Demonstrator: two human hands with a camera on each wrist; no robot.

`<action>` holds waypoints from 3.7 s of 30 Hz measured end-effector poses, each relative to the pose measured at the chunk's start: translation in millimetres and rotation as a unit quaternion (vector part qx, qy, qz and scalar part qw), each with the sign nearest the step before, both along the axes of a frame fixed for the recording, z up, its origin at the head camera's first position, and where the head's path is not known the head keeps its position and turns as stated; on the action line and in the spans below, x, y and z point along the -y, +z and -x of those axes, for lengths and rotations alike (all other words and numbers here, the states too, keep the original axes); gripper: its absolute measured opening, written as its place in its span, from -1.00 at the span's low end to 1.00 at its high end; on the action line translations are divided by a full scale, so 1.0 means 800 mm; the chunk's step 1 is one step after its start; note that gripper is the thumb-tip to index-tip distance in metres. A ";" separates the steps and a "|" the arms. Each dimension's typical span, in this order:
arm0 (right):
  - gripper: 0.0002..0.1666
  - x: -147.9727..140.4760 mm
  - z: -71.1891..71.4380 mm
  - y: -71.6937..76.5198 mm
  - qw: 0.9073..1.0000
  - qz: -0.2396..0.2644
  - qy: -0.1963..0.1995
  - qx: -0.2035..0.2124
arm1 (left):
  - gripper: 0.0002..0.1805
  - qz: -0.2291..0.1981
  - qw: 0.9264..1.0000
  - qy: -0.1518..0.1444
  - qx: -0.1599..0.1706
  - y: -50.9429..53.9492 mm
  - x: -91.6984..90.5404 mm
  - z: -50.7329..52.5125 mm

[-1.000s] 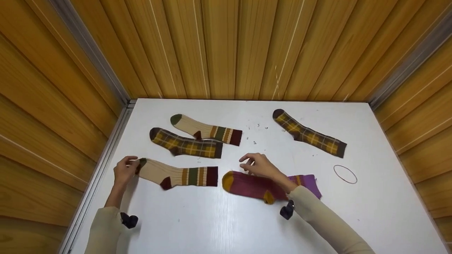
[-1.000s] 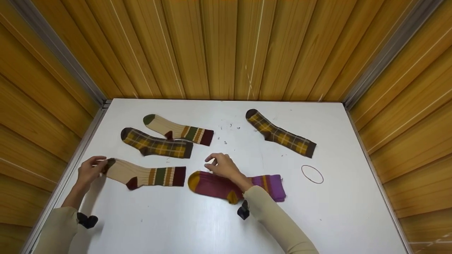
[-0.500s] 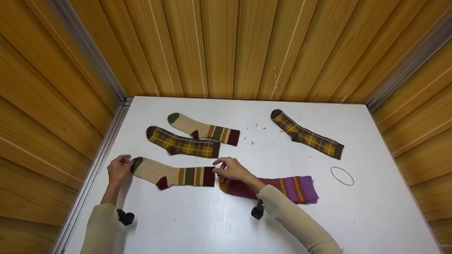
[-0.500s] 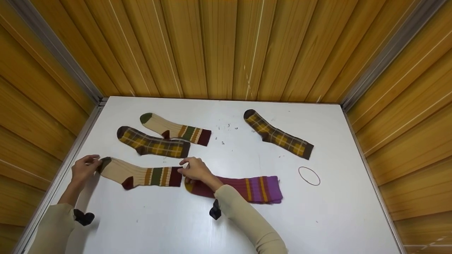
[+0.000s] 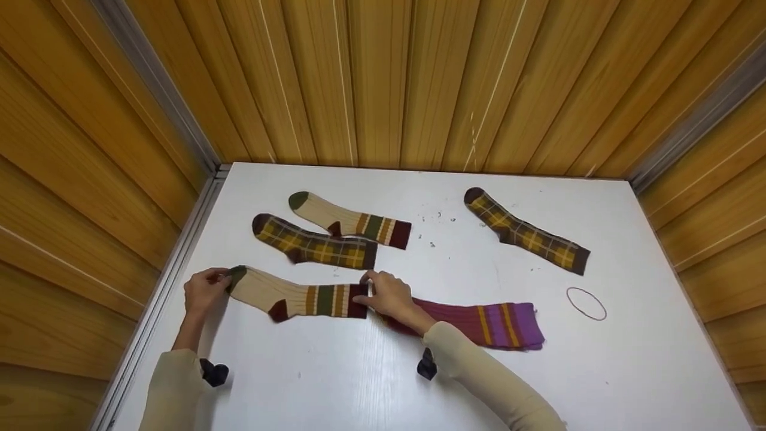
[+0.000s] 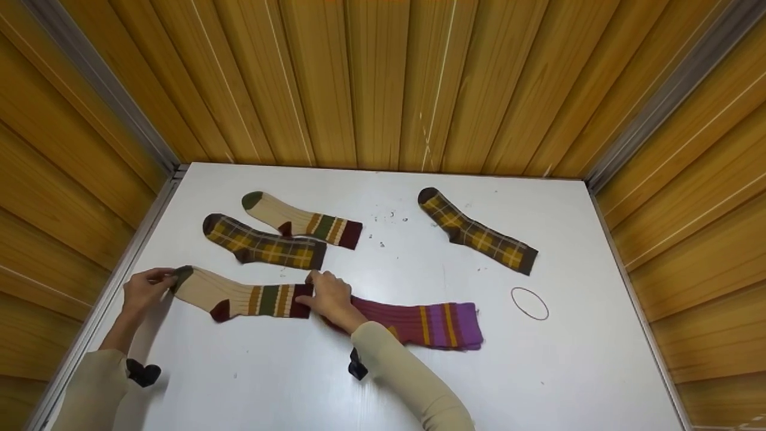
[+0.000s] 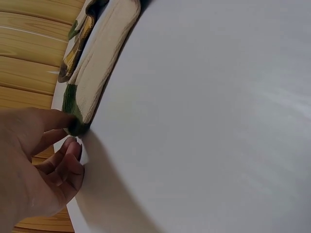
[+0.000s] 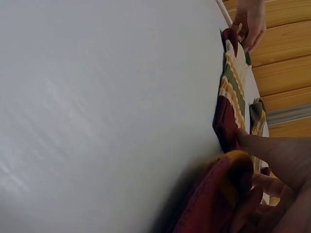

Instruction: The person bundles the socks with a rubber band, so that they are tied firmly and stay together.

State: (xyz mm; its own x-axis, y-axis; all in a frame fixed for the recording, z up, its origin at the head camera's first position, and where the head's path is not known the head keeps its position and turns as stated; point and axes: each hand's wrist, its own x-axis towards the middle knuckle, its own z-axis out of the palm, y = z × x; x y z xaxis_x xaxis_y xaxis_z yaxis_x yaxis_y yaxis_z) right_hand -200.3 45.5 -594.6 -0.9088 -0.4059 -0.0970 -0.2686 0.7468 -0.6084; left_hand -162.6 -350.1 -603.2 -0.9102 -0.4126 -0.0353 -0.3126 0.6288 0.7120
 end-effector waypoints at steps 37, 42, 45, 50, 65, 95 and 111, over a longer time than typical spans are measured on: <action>-0.63 -0.094 -0.012 0.055 0.928 0.326 -0.057 0.171 | -0.58 -0.301 0.950 -0.085 -0.012 0.076 -0.084 -0.008; -0.55 -0.143 -0.017 0.070 0.916 0.337 -0.093 0.197 | -0.60 -0.324 0.939 -0.115 -0.002 0.084 -0.122 -0.017; -0.54 -0.173 -0.019 0.071 0.904 0.361 -0.117 0.198 | -0.63 -0.344 0.930 -0.126 -0.002 0.086 -0.150 -0.018; -0.58 -0.237 -0.025 0.072 0.907 0.353 -0.158 0.165 | -0.66 -0.376 0.913 -0.156 0.014 0.084 -0.210 -0.020; -0.43 -0.396 -0.040 0.061 0.923 0.245 -0.141 0.261 | -0.55 -0.421 0.862 -0.276 0.064 0.053 -0.316 -0.015; -0.42 -0.404 -0.076 0.010 0.976 0.167 -0.118 -0.073 | -0.71 -0.343 0.886 -0.291 0.112 0.015 -0.318 -0.020; -0.50 -0.382 -0.073 -0.004 0.994 0.067 -0.037 -0.083 | -0.82 -0.032 0.937 -0.348 -0.002 0.017 -0.345 -0.010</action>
State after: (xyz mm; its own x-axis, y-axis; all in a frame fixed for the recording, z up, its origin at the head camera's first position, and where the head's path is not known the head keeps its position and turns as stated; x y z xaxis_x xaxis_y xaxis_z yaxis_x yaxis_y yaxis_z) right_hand -141.5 350.8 -597.9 -0.9355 -0.3370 0.1063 -0.3208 0.6837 -0.6555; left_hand -155.0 -74.0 -589.3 -0.9581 0.2844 -0.0351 0.1606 0.6345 0.7561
